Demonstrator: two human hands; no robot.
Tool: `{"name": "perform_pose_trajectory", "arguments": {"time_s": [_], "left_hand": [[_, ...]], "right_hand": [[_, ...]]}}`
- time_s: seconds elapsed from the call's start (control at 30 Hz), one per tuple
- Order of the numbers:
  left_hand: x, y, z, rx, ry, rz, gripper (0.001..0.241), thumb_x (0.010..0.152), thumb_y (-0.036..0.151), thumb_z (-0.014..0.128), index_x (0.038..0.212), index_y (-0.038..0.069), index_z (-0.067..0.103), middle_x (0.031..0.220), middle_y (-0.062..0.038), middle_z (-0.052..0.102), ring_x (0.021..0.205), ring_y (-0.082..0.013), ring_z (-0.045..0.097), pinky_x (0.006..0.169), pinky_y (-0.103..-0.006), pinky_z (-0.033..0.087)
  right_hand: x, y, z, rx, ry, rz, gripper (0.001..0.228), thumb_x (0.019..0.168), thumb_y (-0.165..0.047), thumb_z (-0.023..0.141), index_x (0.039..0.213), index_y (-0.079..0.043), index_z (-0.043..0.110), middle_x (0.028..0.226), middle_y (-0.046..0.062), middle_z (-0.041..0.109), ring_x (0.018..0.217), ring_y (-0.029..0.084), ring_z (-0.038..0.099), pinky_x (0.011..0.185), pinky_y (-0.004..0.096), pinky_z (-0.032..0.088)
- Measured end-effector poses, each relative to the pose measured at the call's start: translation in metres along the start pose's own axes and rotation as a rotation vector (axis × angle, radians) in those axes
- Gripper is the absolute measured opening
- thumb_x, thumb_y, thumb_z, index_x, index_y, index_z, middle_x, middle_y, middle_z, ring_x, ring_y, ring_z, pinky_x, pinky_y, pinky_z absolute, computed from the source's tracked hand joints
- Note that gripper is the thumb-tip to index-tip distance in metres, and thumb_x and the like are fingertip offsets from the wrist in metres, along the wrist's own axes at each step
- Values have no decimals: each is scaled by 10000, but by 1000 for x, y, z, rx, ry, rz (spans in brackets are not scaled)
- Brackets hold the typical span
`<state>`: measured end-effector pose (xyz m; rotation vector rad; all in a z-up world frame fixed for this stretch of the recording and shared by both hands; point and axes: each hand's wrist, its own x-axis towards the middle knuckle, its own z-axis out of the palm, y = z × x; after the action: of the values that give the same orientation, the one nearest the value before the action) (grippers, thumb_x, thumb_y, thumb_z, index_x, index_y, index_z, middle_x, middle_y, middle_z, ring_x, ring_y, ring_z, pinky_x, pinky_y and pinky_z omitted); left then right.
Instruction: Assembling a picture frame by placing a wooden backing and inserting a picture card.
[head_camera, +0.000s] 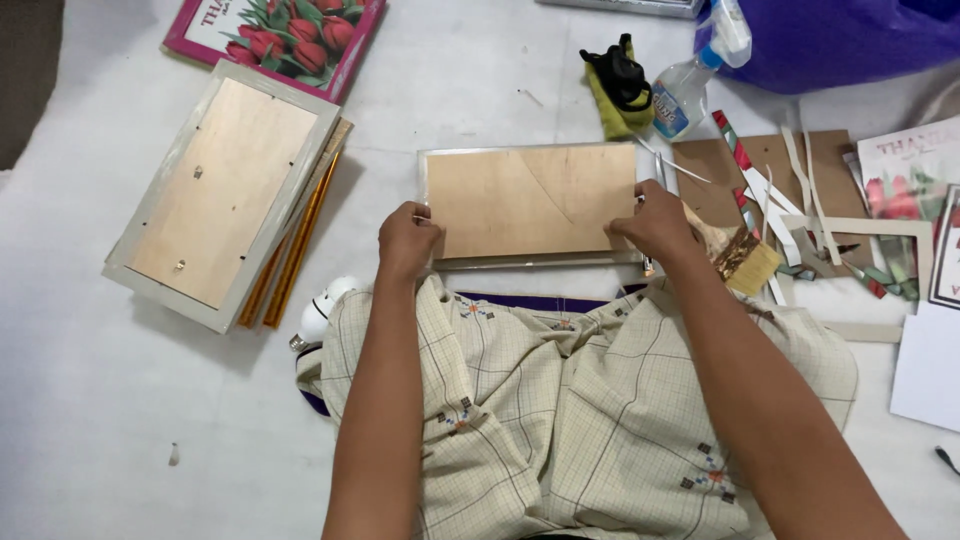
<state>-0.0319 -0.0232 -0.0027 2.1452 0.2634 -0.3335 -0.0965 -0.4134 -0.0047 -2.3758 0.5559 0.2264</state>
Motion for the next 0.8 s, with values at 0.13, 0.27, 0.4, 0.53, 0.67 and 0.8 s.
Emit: {"name": "perform_pose_trajectory", "arguments": {"time_s": [0.13,0.27,0.4,0.53,0.67,0.8], "left_hand": [[-7,9,-2,49,13,-10,343,772,125,665,1109,108,722,958,-77,739,951,-280,721,813,-436,576],[-3,4,1,73,40,9,311,794,103,649,1095,94,727,953,-98,751,951,-310,731,802,-453,587],[4,-1,4,73,44,-4,303,775,134,670,1072,126,728,948,-65,752,975,-305,729,830,-446,577],[6,-2,6,83,50,5,291,782,134,677,1068,118,729,946,-73,752,976,-313,727,833,-450,576],[10,-5,8,88,58,0,274,780,149,700,1051,133,731,933,-61,752,963,-304,732,825,-449,581],[7,-2,7,114,53,-16,291,795,140,685,1083,131,727,971,-77,763,1004,-321,733,854,-457,586]], "right_hand": [[-6,-10,-2,-6,0,-12,677,744,-254,845,1311,4,581,992,174,687,1021,394,702,873,532,544],[-6,-9,0,-20,-20,-28,644,711,-264,847,1251,-7,609,916,135,681,977,376,707,864,502,542],[-13,-19,-4,1,-14,-34,613,753,-227,829,1264,19,598,904,128,669,980,372,703,865,492,543],[-13,-18,-4,14,-6,-45,619,751,-218,835,1266,34,601,907,136,666,983,385,701,861,502,542],[-11,-19,-2,5,5,-30,603,754,-225,824,1267,6,609,878,106,658,959,352,707,849,486,549],[-11,-22,-1,14,7,-40,633,771,-227,820,1319,9,605,978,181,697,1035,397,701,865,492,558]]}}
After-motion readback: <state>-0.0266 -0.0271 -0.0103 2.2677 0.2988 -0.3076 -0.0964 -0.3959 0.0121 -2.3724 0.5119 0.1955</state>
